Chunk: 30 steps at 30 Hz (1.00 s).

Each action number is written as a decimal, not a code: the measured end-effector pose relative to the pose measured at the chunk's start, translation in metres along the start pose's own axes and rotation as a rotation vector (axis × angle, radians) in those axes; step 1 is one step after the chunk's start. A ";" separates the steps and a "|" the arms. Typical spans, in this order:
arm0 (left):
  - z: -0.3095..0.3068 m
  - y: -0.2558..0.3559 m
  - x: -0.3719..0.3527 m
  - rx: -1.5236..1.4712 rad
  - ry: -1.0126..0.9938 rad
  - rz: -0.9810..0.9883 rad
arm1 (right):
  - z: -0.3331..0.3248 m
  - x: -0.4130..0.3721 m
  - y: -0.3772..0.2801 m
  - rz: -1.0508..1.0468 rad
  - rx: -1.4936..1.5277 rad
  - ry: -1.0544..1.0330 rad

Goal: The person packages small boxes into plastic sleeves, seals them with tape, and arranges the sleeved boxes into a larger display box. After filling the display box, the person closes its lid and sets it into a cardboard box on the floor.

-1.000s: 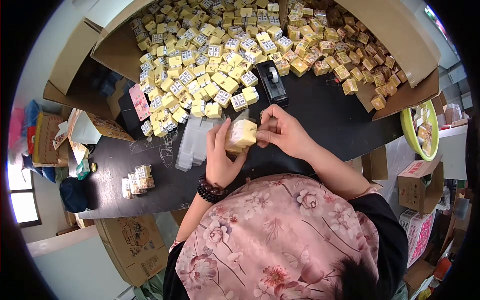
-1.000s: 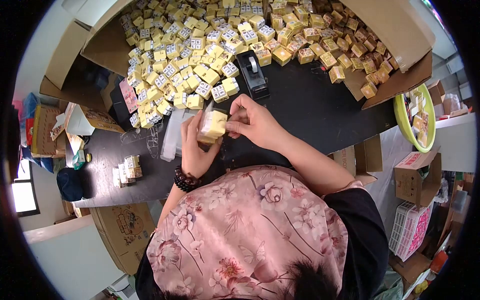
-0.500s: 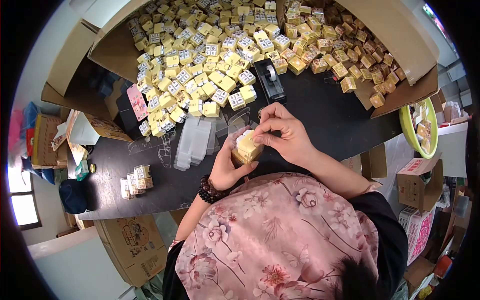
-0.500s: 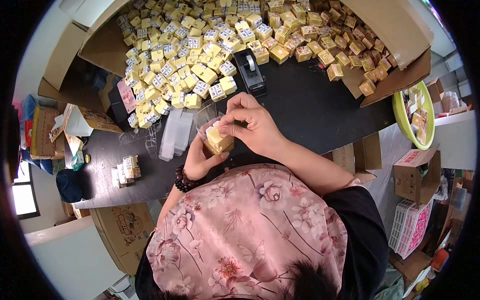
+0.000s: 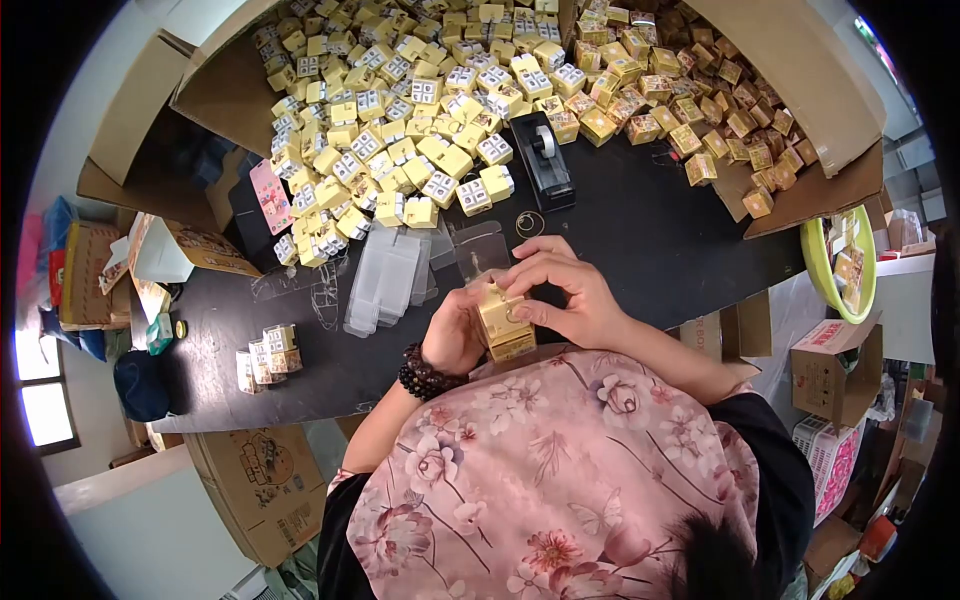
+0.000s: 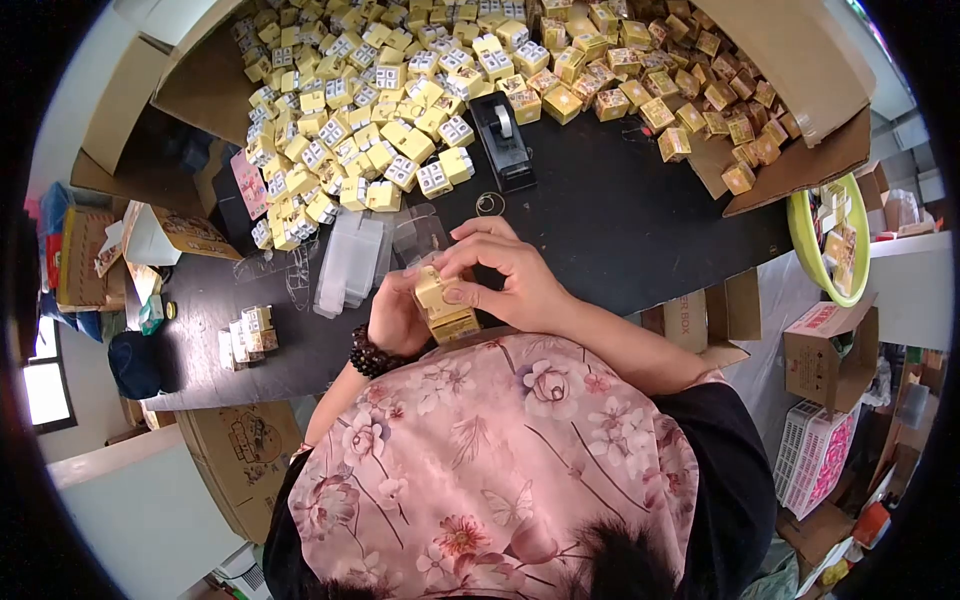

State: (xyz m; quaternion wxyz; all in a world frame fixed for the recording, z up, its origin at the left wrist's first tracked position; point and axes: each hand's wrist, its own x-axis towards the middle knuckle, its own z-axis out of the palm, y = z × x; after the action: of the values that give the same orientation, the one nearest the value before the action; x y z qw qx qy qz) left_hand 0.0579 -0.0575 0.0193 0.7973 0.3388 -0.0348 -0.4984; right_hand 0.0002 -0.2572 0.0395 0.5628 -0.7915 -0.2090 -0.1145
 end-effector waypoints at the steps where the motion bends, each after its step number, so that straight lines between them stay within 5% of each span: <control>1: -0.008 -0.003 0.004 -0.075 -0.068 -0.003 | 0.002 -0.002 0.000 0.002 0.001 -0.002; 4: -0.008 0.001 0.007 -0.103 -0.104 -0.106 | 0.012 -0.004 -0.001 0.163 0.037 0.101; 6: -0.003 -0.004 0.005 -0.136 -0.036 -0.124 | 0.017 -0.005 0.008 0.329 0.582 0.063; 16: 0.004 -0.001 0.000 0.254 -0.073 0.016 | 0.005 0.007 0.003 0.282 0.437 0.065; 23: -0.004 0.001 0.000 0.550 -0.068 0.037 | -0.001 0.005 0.010 0.449 0.705 0.063; 30: -0.002 -0.001 0.009 0.347 -0.131 -0.007 | -0.013 0.003 0.012 0.234 0.348 -0.048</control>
State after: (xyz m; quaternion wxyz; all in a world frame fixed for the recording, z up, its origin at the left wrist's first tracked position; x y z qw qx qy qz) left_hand 0.0628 -0.0640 0.0148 0.7212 0.4380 -0.1709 -0.5087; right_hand 0.0090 -0.2727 0.0350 0.6953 -0.7037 -0.1459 0.0083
